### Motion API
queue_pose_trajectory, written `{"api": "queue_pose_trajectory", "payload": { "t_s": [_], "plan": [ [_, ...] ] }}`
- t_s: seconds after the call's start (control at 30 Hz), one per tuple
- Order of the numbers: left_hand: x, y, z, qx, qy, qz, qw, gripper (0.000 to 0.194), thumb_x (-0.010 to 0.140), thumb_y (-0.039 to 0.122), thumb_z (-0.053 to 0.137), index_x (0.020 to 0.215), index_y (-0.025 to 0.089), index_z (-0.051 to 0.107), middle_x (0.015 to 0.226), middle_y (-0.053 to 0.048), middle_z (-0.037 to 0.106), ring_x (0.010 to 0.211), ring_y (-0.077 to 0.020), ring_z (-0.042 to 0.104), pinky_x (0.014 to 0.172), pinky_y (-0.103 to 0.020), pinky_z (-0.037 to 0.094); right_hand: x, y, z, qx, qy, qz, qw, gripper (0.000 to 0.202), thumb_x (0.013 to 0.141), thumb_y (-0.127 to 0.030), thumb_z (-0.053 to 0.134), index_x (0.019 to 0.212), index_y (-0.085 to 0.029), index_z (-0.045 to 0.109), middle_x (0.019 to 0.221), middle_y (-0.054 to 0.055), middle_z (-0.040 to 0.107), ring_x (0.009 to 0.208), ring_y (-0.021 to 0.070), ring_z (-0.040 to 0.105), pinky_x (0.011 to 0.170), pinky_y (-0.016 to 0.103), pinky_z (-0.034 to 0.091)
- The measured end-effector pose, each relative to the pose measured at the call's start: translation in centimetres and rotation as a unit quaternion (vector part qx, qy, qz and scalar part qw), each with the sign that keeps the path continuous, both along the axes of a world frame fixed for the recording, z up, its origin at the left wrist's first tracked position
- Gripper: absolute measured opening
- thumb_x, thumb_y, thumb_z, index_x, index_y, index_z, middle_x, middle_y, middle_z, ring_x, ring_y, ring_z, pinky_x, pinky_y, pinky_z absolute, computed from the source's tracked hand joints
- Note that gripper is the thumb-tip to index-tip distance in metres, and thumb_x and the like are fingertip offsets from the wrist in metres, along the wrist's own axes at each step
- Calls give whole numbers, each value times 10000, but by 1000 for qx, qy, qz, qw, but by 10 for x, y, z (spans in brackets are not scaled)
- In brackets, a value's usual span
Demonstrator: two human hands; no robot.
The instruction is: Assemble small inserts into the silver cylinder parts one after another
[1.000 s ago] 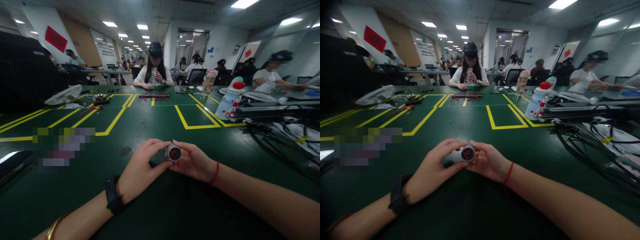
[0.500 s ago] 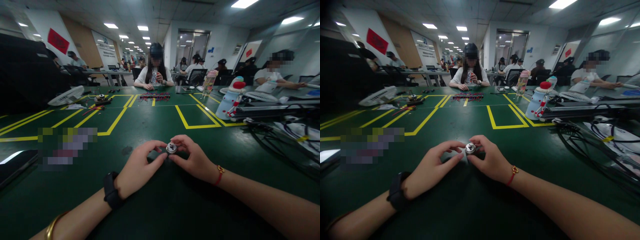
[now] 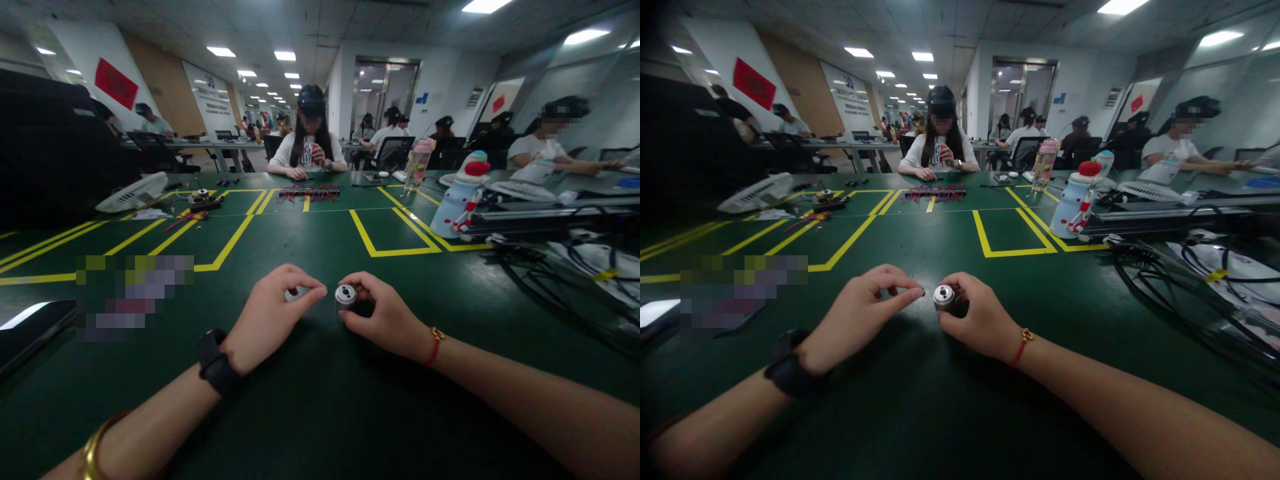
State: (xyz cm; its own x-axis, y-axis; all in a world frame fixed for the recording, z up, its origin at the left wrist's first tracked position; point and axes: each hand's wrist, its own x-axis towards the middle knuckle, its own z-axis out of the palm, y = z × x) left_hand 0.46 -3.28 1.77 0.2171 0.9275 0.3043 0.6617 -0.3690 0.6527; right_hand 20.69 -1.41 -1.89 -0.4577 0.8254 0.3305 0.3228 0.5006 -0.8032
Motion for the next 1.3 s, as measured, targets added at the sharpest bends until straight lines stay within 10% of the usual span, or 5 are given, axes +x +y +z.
{"api": "queue_pose_trajectory", "payload": {
  "t_s": [0.4, 0.83, 1.0, 1.13, 1.3],
  "plan": [
    [-2, 0, -21, -62, 52, -38, 996, 234, 842, 391, 549, 974, 270, 701, 941, -20, 634, 865, -182, 581, 780, -311, 434, 14, 8, 10, -18, 2, -65, 998, 347, 723, -258, 626, 1038, -172, 509, 992, 54, 611, 838, 121, 600, 740, 258, 508],
    [-78, 0, -16, -195, -72, 117, 971, 423, 796, 562, 526, 978, 202, 655, 850, -22, 641, 757, -181, 561, 672, -289, 423, 214, 29, 12, 38, -260, -459, 849, 545, 680, -482, 620, 1102, -149, 536, 1031, 124, 609, 885, 235, 586, 775, 374, 457],
    [-69, 0, -18, -184, -48, 121, 974, 416, 785, 568, 523, 924, 206, 672, 789, -14, 646, 713, -181, 561, 621, -276, 407, 142, 8, 23, 298, -293, -350, 838, 605, 714, -468, 627, 1206, -144, 491, 1227, 159, 507, 1175, 297, 429, 1013, 456, 309],
    [-66, 0, -17, -167, 0, 119, 979, 421, 789, 580, 496, 897, 219, 685, 819, -25, 680, 754, -207, 594, 652, -293, 422, 40, -9, 18, 199, -262, -69, 942, 414, 797, -439, 576, 1146, -218, 570, 1148, 61, 567, 1063, 180, 495, 931, 348, 403],
    [-68, 0, -20, -138, 43, 113, 983, 432, 789, 588, 479, 901, 228, 690, 903, -38, 700, 845, -232, 614, 730, -316, 438, -12, -4, 10, 125, -235, 0, 964, 225, 834, -395, 552, 907, -224, 678, 943, 21, 638, 905, 134, 547, 823, 299, 432]
  ]
}}
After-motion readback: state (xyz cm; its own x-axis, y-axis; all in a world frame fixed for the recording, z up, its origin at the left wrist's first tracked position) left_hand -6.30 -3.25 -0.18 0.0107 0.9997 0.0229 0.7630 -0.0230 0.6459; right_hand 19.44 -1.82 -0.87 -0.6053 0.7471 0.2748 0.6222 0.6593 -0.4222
